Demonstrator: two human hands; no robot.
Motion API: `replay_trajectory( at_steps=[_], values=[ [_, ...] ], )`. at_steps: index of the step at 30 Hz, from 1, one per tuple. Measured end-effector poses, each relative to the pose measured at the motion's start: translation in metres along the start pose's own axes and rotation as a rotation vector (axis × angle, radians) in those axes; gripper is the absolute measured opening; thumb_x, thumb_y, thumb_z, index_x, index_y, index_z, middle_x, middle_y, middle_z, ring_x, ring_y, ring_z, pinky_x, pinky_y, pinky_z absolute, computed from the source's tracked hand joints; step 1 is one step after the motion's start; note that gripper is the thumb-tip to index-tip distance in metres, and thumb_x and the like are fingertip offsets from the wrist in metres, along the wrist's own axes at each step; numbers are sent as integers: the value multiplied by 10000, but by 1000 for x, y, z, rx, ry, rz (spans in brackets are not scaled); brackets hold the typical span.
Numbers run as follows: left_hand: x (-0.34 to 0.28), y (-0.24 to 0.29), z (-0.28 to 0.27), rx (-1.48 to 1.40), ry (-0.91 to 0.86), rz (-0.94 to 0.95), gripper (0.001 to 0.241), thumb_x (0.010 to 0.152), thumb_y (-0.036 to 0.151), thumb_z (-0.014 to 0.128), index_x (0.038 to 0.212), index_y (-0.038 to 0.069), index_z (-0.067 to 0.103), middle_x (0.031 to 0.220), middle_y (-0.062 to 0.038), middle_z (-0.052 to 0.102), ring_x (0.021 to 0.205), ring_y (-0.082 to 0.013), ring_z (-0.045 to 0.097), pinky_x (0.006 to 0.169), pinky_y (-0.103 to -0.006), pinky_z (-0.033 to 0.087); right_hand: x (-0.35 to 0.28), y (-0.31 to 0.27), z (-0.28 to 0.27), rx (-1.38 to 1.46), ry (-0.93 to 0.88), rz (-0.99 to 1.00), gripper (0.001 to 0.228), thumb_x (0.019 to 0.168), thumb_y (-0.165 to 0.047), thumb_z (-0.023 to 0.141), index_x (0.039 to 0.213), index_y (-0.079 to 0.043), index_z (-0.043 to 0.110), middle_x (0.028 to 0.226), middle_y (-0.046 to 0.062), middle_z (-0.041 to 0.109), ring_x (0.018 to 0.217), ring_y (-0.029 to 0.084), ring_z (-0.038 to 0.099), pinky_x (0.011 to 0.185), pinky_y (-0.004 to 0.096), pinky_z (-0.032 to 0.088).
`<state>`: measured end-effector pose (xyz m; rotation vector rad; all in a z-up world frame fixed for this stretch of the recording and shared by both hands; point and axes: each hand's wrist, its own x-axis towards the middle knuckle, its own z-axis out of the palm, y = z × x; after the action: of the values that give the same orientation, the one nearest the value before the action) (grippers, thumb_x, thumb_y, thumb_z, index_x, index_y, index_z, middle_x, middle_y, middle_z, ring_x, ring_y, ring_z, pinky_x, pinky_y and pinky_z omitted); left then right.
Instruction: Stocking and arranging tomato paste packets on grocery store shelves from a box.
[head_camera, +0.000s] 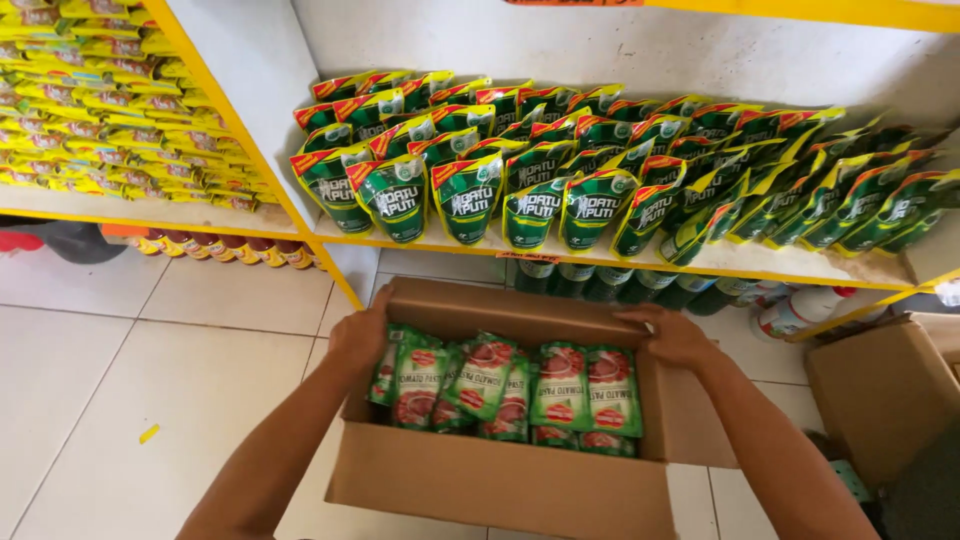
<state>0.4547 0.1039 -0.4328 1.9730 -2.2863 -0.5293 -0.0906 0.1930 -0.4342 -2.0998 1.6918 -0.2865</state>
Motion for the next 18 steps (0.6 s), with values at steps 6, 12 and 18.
replay_trajectory(
  at_steps=[6, 12, 18],
  values=[
    [-7, 36, -3, 55, -66, 73, 793, 907, 114, 507, 1615, 258, 180, 978, -273, 738, 927, -456, 721, 865, -583, 539, -11, 39, -17, 1, -42, 25, 828, 623, 20, 649, 1375, -327, 630, 1444, 75, 585, 1310, 309, 562, 1072, 388, 484],
    [6, 62, 11, 151, -93, 37, 679, 1001, 196, 465, 1614, 291, 188, 1009, -246, 734, 932, -413, 730, 841, -561, 568, -18, 57, -30, 42, -48, 62, 780, 647, -18, 696, 1363, -320, 633, 1402, 78, 624, 1302, 298, 580, 1073, 400, 484],
    [-14, 95, -29, 369, -22, 54, 456, 1032, 204, 445, 1485, 257, 464, 1134, -226, 695, 989, -400, 717, 768, -507, 581, -22, -5, -53, -434, 12, 209, 635, 772, -162, 715, 1379, -321, 621, 1339, 84, 594, 1209, 312, 556, 968, 462, 469]
  ],
)
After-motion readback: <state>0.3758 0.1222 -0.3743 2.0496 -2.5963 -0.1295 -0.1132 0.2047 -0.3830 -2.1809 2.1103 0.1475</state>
